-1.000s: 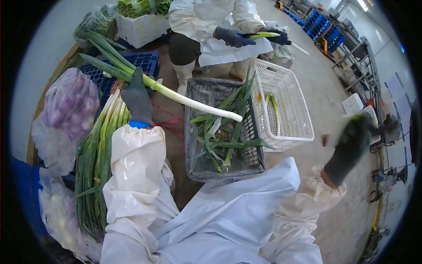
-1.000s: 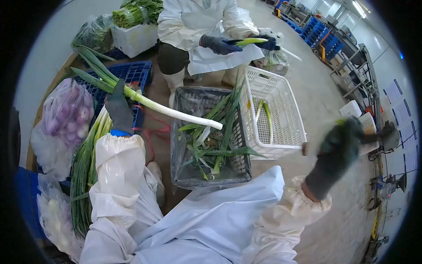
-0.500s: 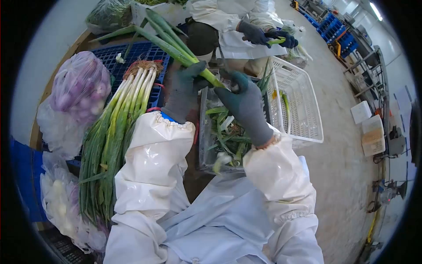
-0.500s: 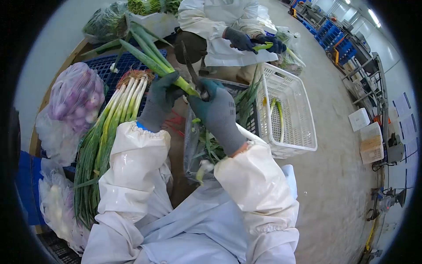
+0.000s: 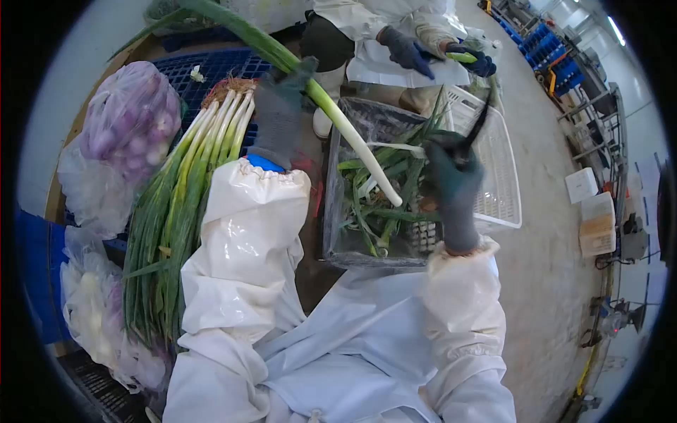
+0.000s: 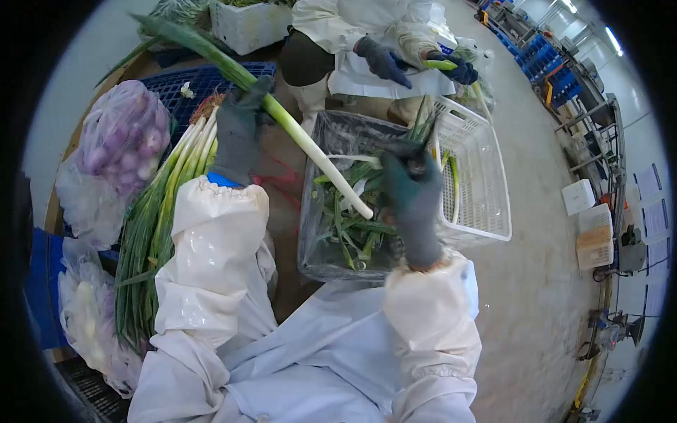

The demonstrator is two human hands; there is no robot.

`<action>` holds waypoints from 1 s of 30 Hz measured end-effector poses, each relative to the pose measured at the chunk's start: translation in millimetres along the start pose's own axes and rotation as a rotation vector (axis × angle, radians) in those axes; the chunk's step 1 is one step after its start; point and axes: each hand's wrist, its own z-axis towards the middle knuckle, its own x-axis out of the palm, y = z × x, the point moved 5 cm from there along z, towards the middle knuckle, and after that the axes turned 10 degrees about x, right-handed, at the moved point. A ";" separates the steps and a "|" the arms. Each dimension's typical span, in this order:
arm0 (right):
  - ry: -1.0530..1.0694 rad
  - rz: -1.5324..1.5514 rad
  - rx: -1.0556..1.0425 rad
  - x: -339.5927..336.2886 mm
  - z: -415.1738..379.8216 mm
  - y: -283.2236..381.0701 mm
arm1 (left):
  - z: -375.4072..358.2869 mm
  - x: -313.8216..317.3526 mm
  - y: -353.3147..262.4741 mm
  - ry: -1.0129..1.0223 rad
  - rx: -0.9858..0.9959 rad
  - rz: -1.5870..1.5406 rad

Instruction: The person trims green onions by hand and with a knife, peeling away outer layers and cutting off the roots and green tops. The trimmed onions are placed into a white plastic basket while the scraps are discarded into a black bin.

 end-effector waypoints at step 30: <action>0.170 -0.524 -0.500 92.3 -4.4 25.5 | -23.5 20.9 9.7 -0.021 0.005 -0.030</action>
